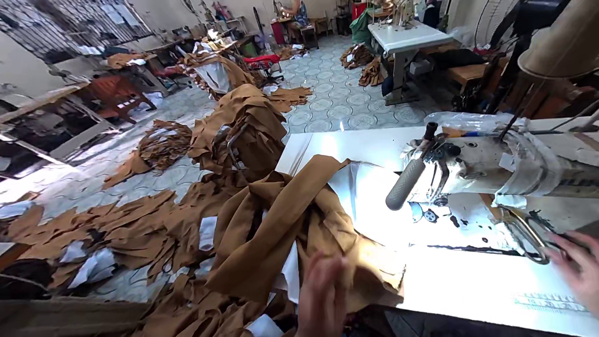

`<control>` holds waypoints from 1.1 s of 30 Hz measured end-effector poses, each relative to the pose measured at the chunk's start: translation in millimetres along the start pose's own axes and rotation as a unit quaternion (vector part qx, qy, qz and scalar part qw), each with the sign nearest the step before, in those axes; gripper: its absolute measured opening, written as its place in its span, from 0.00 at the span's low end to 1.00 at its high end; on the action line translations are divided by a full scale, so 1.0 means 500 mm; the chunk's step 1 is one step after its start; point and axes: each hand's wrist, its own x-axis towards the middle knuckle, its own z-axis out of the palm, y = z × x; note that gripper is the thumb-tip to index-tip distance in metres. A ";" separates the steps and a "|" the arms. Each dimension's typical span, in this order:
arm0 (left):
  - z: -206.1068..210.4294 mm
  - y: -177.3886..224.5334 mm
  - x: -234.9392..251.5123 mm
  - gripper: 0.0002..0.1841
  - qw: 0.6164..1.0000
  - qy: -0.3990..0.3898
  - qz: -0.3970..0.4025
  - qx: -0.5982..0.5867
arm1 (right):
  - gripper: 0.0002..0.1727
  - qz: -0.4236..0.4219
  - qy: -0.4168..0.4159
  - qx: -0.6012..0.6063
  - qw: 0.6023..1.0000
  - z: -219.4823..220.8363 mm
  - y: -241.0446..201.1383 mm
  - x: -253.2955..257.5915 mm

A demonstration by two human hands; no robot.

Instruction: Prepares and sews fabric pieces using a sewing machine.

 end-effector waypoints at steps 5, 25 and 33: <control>0.077 0.096 -0.044 0.04 0.968 -0.052 0.172 -0.178 | 0.21 -0.331 -0.031 0.209 0.920 0.095 -0.421 0.068; 0.030 -0.111 0.135 0.11 0.916 -0.382 -0.111 0.062 | 0.19 0.195 -0.213 0.516 0.806 0.130 -0.389 0.025; 0.000 -0.091 -0.002 0.14 0.987 -0.024 0.045 0.155 | 0.08 0.158 -0.039 0.495 0.854 0.136 -0.409 0.064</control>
